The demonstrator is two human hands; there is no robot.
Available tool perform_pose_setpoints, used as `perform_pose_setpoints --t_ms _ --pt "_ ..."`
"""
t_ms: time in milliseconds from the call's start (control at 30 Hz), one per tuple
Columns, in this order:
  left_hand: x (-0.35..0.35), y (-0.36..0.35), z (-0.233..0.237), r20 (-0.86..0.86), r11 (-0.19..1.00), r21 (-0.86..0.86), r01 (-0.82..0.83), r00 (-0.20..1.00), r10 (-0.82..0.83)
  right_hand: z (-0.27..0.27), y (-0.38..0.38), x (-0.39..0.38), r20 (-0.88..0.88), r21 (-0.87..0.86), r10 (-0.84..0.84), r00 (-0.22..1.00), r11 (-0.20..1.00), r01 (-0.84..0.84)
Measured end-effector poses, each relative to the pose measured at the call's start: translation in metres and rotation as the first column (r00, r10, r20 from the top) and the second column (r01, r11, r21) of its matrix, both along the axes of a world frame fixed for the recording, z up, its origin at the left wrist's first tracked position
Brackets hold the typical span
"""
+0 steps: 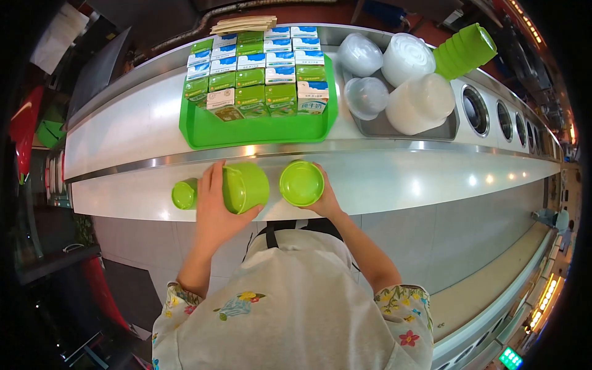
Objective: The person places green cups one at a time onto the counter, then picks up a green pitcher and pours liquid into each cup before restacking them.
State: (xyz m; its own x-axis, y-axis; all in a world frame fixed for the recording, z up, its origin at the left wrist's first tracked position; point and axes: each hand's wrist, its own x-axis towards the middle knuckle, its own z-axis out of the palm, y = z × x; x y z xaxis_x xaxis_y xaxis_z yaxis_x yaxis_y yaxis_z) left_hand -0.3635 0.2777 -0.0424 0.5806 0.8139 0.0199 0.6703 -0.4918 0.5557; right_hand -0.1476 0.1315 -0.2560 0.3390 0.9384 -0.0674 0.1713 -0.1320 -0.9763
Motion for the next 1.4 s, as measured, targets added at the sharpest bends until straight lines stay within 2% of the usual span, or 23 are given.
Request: perform_pose_setpoints --t_ms 100,167,200,267,367,500,567,700,767,800,867,900,967,1000,1067,1100,1133,1200,1233,1267,1300,1333,1400 --pt "0.025 0.002 0.042 0.157 0.991 0.058 0.121 0.979 -0.128 -0.018 0.001 0.001 0.034 -0.022 0.023 0.999 1.0 -0.022" --pt "0.051 -0.007 0.047 0.084 0.954 0.122 0.273 0.955 -0.284 -0.027 0.001 0.003 0.117 -0.006 0.053 0.992 0.999 -0.053" --pt "0.062 -0.012 0.043 0.085 0.955 0.123 0.269 0.956 -0.28 -0.024 0.003 0.003 0.119 -0.006 0.057 0.991 0.998 -0.057" --pt "0.082 -0.022 0.029 -0.031 0.921 0.117 0.371 0.929 -0.37 -0.009 0.01 0.001 0.123 0.141 0.018 0.992 0.989 -0.036" --pt "0.096 -0.03 0.008 -0.16 0.891 0.124 0.437 0.895 -0.417 -0.007 0.004 -0.003 -0.015 0.015 0.014 1.0 1.0 -0.014" --pt "0.104 -0.035 -0.013 -0.158 0.903 0.121 0.412 0.906 -0.393 -0.016 0.001 0.0 -0.036 0.053 0.025 0.999 0.998 -0.023" --pt "0.106 -0.037 -0.022 -0.197 0.893 0.103 0.439 0.889 -0.414 -0.03 0.0 0.002 0.227 0.045 0.054 0.972 0.997 -0.066" --pt "0.104 -0.038 -0.027 -0.219 0.91 0.07 0.408 0.897 -0.384 -0.014 0.001 0.007 0.215 0.034 0.135 0.967 0.989 -0.145" --pt "0.1 -0.036 -0.028 -0.125 0.902 0.098 0.42 0.905 -0.407 0.0 0.0 0.004 -0.058 0.087 0.09 0.994 0.993 -0.085" --pt "0.094 -0.034 -0.028 -0.129 0.908 0.094 0.407 0.91 -0.395 0.006 0.0 0.004 -0.063 0.086 0.104 0.993 0.991 -0.098" --pt "0.078 -0.026 -0.027 0.253 0.948 -0.102 0.302 0.929 -0.269 0.015 0.002 0.006 -0.314 -0.114 0.072 0.947 0.987 -0.113" --pt "0.068 -0.022 -0.029 0.246 0.951 -0.102 0.293 0.933 -0.262 0.011 0.003 0.008 -0.32 -0.112 0.08 0.944 0.986 -0.122" --pt "0.045 -0.019 -0.041 0.47 0.939 -0.241 0.246 0.876 -0.109 0.002 0.001 0.011 0.056 -0.06 0.26 0.964 0.965 -0.257" --pt "0.037 -0.02 -0.051 0.471 0.938 -0.243 0.246 0.875 -0.107 0.009 -0.001 0.008 0.056 -0.063 0.26 0.964 0.964 -0.256" --pt "0.02 -0.025 -0.079 0.606 0.906 -0.351 0.236 0.795 0.028 0.038 -0.005 0.0 -0.016 0.072 -0.04 0.999 0.997 0.041" --pt "0.011 -0.025 -0.092 0.612 0.903 -0.361 0.234 0.79 0.04 0.043 -0.005 0.002 -0.015 0.07 -0.038 0.999 0.997 0.039" --pt "0.0 -0.02 -0.105 0.611 0.903 -0.361 0.233 0.79 0.04 0.047 -0.004 0.005 0.086 0.176 -0.048 0.995 0.984 0.032" --pt "-0.024 -0.009 -0.131 0.282 0.992 -0.112 0.064 0.959 -0.03 0.057 0.0 0.004 0.184 0.278 -0.071 0.98 0.961 0.018" --pt "-0.035 -0.002 -0.147 0.282 0.991 -0.113 0.068 0.959 -0.034 0.065 0.004 0.001 0.136 0.348 -0.058 0.989 0.938 0.007" --pt "-0.044 0.006 -0.163 0.147 0.996 0.045 -0.076 0.987 0.069 0.068 0.006 -0.001 0.09 0.415 -0.041 0.995 0.91 0.0" --pt "-0.051 0.013 -0.176 0.029 0.956 0.221 -0.195 0.981 0.194 0.067 0.007 -0.001 0.092 0.415 -0.043 0.995 0.91 0.001" --pt "-0.055 0.018 -0.183 0.03 0.956 0.222 -0.193 0.981 0.191 0.065 0.009 -0.001 0.092 0.351 -0.017 0.996 0.936 -0.017" --pt "-0.063 0.027 -0.197 -0.122 0.926 0.307 -0.221 0.956 0.268 0.064 0.011 -0.002 0.09 0.288 0.007 0.996 0.957 -0.033"
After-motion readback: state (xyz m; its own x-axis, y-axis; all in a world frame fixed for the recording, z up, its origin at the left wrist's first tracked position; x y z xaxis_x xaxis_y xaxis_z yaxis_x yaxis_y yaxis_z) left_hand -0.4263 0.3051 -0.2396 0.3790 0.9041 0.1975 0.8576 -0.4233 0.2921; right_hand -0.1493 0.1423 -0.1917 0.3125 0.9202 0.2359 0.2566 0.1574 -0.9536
